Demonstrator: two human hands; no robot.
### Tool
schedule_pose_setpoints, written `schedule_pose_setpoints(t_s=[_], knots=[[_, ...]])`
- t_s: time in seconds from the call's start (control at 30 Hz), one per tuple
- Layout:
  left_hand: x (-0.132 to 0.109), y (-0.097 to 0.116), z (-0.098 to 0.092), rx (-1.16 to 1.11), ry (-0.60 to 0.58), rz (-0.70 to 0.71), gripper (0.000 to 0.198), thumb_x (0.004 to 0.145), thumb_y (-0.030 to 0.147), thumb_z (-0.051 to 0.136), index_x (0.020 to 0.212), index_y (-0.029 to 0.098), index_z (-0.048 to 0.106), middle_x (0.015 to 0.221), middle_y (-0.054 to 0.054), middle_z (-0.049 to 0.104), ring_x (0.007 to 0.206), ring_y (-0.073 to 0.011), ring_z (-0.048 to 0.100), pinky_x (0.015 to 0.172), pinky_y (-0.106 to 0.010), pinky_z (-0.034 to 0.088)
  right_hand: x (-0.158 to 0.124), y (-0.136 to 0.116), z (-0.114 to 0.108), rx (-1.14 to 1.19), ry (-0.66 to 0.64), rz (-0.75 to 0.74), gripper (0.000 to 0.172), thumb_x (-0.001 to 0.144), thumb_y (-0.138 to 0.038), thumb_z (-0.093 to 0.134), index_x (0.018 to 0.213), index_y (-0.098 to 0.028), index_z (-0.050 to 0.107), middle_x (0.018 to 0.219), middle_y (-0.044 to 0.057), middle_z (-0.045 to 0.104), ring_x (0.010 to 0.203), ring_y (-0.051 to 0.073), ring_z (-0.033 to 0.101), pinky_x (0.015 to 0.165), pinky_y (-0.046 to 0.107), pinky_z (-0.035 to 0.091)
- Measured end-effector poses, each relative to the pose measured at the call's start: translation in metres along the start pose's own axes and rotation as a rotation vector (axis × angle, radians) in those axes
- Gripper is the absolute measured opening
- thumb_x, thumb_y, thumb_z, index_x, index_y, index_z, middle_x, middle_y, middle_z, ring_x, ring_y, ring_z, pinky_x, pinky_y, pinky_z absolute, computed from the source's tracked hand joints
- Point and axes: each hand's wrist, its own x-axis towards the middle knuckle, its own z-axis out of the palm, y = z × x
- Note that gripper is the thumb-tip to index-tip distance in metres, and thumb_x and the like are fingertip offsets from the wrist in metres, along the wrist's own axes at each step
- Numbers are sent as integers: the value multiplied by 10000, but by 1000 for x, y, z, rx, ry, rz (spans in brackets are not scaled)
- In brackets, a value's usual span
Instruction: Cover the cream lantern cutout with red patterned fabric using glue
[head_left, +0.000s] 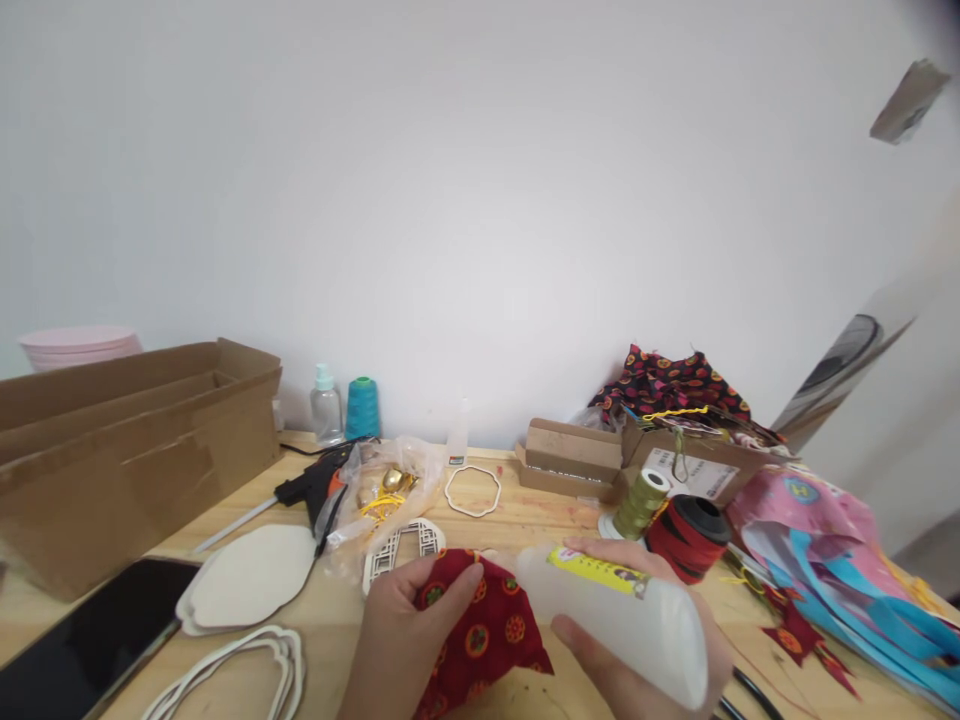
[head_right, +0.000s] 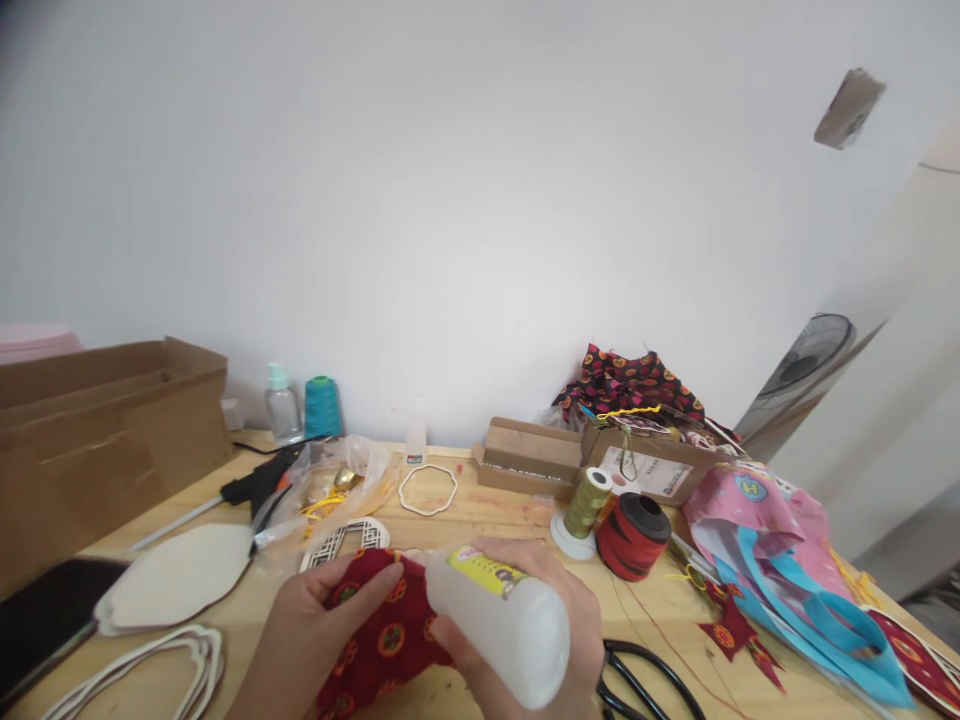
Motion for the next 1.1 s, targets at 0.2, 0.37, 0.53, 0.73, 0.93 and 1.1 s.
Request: schedule_pose_setpoints(t_s=[0.2, 0.37, 0.53, 0.73, 0.93, 1.1], knots=[[-1, 1, 0, 7, 2, 8, 267, 539, 374, 712, 701, 162, 703, 541, -23, 694, 560, -227, 646, 506, -304, 523, 0, 1, 2, -2, -9, -19, 396, 656, -309, 677, 1007, -253, 502, 840, 48, 642, 683, 230, 623, 597, 341, 518], [-1, 3, 1, 27, 15, 15, 269, 531, 386, 712, 672, 157, 700, 539, -27, 696, 548, -219, 643, 492, -282, 518, 1, 2, 0, -8, -55, -75, 389, 655, -292, 670, 1001, -230, 504, 805, 52, 639, 633, 212, 621, 543, 316, 514], [0, 5, -1, 31, 46, 32, 261, 526, 377, 716, 662, 154, 695, 518, -14, 690, 522, -202, 635, 480, -268, 515, 4, 1, 1, 5, -52, -66, 382, 651, -270, 671, 991, -224, 502, 813, 45, 638, 655, 207, 623, 572, 311, 515], [1, 8, -4, -4, 53, -5, 304, 521, 384, 720, 711, 149, 692, 525, -14, 695, 560, -228, 652, 512, -302, 532, 7, 1, 2, -13, -41, -72, 333, 643, -264, 673, 935, -223, 518, 739, 27, 643, 620, 195, 623, 554, 282, 509], [2, 8, -4, -33, 72, -12, 297, 528, 366, 723, 744, 164, 697, 541, -7, 703, 564, -230, 655, 530, -323, 539, 5, 3, 0, -47, -51, -44, 339, 632, -288, 679, 936, -237, 535, 740, 14, 657, 633, 201, 626, 566, 289, 507], [1, 10, -2, -69, 75, -18, 294, 511, 358, 733, 729, 163, 702, 524, -7, 698, 516, -217, 645, 513, -315, 539, 5, 4, -1, -82, 8, -53, 331, 623, -310, 686, 916, -239, 550, 740, 18, 652, 620, 204, 616, 560, 300, 500]])
